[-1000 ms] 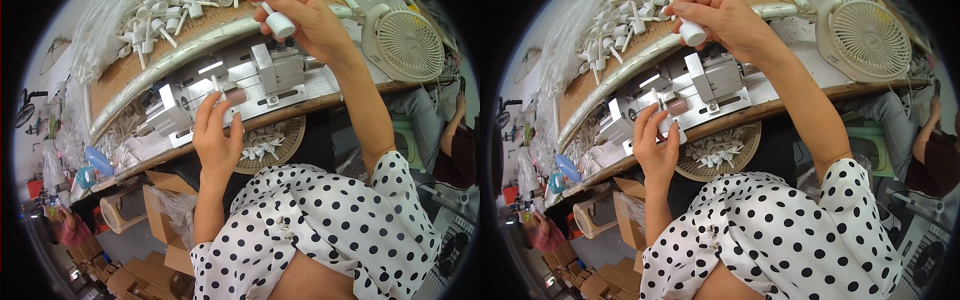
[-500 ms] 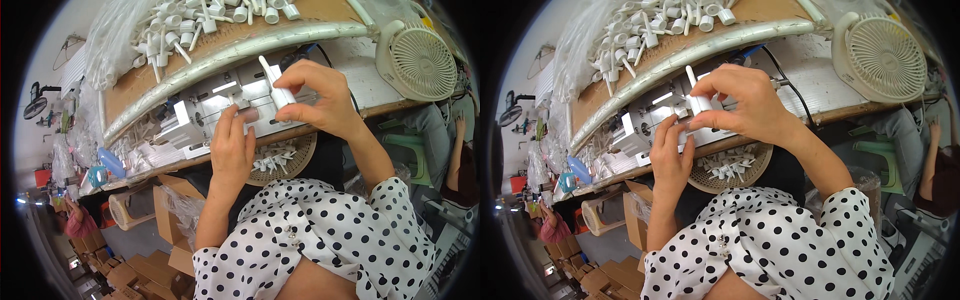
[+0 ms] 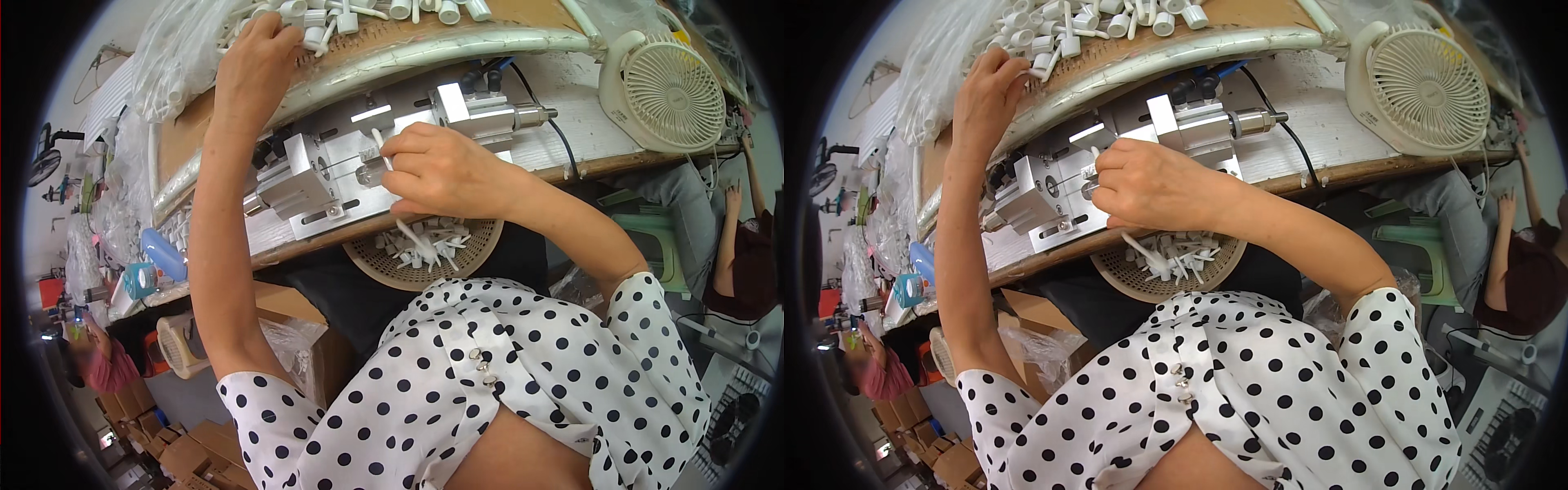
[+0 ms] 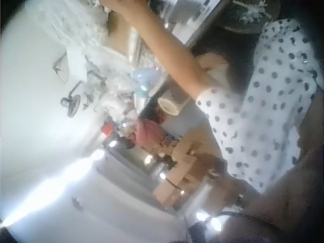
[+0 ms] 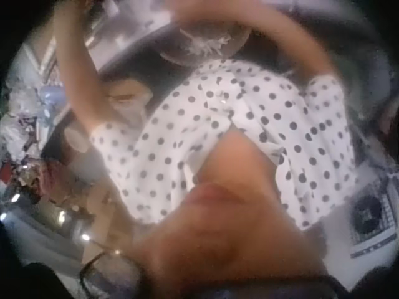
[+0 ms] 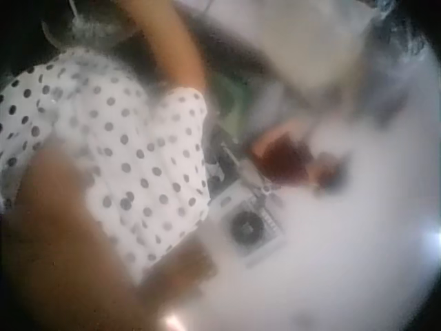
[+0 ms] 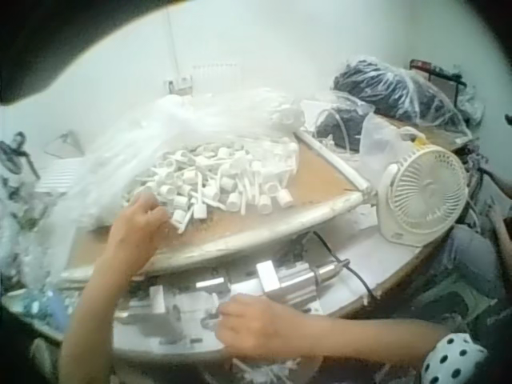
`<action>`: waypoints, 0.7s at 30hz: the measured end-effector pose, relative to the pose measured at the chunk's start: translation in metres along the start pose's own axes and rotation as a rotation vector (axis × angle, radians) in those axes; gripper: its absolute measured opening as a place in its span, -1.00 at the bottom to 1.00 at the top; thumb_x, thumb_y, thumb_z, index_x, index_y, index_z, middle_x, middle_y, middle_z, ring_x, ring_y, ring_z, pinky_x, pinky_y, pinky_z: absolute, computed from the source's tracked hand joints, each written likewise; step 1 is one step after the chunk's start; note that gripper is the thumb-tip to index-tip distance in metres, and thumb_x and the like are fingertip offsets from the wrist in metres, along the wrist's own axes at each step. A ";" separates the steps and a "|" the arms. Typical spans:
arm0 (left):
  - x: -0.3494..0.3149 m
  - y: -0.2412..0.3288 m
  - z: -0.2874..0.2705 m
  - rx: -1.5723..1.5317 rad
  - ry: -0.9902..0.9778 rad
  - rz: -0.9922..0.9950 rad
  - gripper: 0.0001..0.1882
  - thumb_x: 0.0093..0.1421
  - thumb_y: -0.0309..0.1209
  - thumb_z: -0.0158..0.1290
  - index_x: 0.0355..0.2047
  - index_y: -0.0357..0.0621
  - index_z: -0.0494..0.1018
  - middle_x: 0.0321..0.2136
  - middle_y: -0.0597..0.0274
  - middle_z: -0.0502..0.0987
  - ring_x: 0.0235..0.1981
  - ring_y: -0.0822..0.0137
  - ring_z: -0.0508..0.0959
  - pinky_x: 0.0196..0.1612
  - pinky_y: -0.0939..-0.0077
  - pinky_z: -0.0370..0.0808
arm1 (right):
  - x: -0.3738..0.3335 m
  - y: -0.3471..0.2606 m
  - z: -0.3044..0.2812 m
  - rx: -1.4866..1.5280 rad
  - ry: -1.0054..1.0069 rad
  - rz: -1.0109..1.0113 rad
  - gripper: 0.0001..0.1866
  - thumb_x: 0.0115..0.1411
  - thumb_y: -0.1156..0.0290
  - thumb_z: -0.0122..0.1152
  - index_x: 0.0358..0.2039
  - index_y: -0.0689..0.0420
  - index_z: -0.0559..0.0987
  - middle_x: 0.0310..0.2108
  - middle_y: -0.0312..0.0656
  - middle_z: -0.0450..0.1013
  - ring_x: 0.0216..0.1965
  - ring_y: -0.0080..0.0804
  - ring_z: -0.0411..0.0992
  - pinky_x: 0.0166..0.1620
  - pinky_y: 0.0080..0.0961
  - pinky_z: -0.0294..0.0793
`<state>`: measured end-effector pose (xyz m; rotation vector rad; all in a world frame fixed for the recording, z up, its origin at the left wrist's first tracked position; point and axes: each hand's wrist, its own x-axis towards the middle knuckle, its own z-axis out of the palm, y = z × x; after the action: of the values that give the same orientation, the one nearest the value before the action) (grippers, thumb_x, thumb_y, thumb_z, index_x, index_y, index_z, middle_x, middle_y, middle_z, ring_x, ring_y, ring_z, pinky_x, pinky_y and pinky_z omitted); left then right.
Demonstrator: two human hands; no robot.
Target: Assembling small plastic sprayer components using a pneumatic assembly jig.
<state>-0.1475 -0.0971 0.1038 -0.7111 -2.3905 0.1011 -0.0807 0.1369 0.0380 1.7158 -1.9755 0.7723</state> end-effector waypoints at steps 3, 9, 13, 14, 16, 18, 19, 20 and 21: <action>-0.005 0.006 -0.002 -0.187 0.157 -0.119 -0.91 0.04 -0.49 0.03 -0.41 -0.19 0.43 -0.45 0.23 0.42 -0.42 0.28 0.45 -0.38 0.43 0.37 | -0.001 0.004 0.012 -0.085 -0.117 0.012 -0.71 -0.21 0.30 0.27 -0.56 0.17 0.38 -0.48 -0.15 0.41 -0.24 -0.25 0.39 -0.15 -0.40 0.36; -0.029 0.034 -0.027 -1.157 0.430 -0.756 -0.86 0.13 -0.41 -0.01 -0.37 -0.25 0.40 -0.40 0.18 0.46 -0.47 0.42 0.47 -0.51 0.54 0.41 | 0.007 -0.004 0.015 -0.165 -0.093 0.030 -0.69 -0.23 0.22 0.30 -0.57 0.10 0.40 -0.60 -0.30 0.35 -0.44 -0.40 0.37 -0.30 -0.51 0.34; -0.064 0.086 -0.042 -1.377 0.579 -0.982 -0.83 0.15 -0.49 -0.03 -0.26 -0.31 0.33 -0.34 0.15 0.41 -0.45 0.35 0.51 -0.59 0.62 0.45 | 0.011 0.007 0.003 -0.041 -0.174 0.079 -0.69 -0.23 0.22 0.31 -0.50 0.09 0.44 -0.57 -0.29 0.37 -0.41 -0.35 0.39 -0.31 -0.47 0.35; -0.075 0.097 -0.039 -1.310 0.595 -0.968 -0.81 0.14 -0.53 -0.03 -0.23 -0.32 0.31 -0.32 0.16 0.39 -0.45 0.34 0.52 -0.60 0.65 0.46 | 0.017 0.015 -0.002 -0.019 -0.107 0.090 -0.71 -0.20 0.25 0.29 -0.47 0.08 0.46 -0.56 -0.28 0.39 -0.41 -0.31 0.40 -0.32 -0.44 0.37; -0.090 0.118 -0.044 -1.241 0.590 -0.991 -0.84 0.12 -0.58 -0.01 -0.26 -0.30 0.35 -0.32 0.19 0.36 -0.48 0.39 0.51 -0.60 0.68 0.45 | 0.040 0.032 -0.020 -0.001 0.005 0.164 -0.79 -0.12 0.39 0.21 -0.39 0.05 0.50 -0.53 -0.21 0.42 -0.42 -0.21 0.43 -0.36 -0.32 0.41; -0.106 0.136 -0.035 -1.207 0.513 -0.990 -0.89 0.11 -0.54 0.03 -0.33 -0.27 0.44 -0.29 0.23 0.35 -0.42 0.42 0.49 -0.52 0.67 0.46 | 0.069 0.061 -0.023 -0.252 0.098 0.128 -0.84 -0.06 0.41 0.10 -0.40 0.11 0.49 -0.52 -0.16 0.43 -0.41 -0.19 0.45 -0.37 -0.29 0.42; -0.109 0.145 -0.029 -1.104 0.448 -0.952 -0.86 0.07 -0.54 0.06 -0.31 -0.26 0.45 -0.27 0.21 0.36 -0.37 0.40 0.47 -0.46 0.63 0.46 | 0.079 0.084 -0.019 -0.360 0.125 0.130 -0.85 -0.05 0.40 0.09 -0.44 0.14 0.51 -0.51 -0.15 0.45 -0.45 -0.19 0.45 -0.36 -0.32 0.43; -0.110 0.152 -0.024 -0.997 0.383 -0.916 -0.82 0.04 -0.54 0.09 -0.30 -0.26 0.46 -0.24 0.19 0.37 -0.31 0.39 0.46 -0.39 0.59 0.47 | 0.087 0.099 -0.010 -0.357 0.126 0.136 -0.85 -0.05 0.40 0.09 -0.44 0.14 0.51 -0.51 -0.15 0.45 -0.45 -0.19 0.45 -0.36 -0.32 0.43; -0.108 0.160 -0.025 -0.938 0.311 -0.877 -0.78 0.00 -0.55 0.11 -0.28 -0.26 0.46 -0.22 0.17 0.37 -0.27 0.36 0.45 -0.34 0.57 0.46 | 0.094 0.112 0.000 -0.460 0.068 0.244 -0.85 -0.06 0.43 0.10 -0.46 0.22 0.51 -0.54 -0.10 0.45 -0.47 -0.21 0.44 -0.37 -0.35 0.43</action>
<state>0.0124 -0.0191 0.0254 0.0346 -2.1410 -1.4303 -0.2059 0.0758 0.0814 1.1854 -2.1320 0.3975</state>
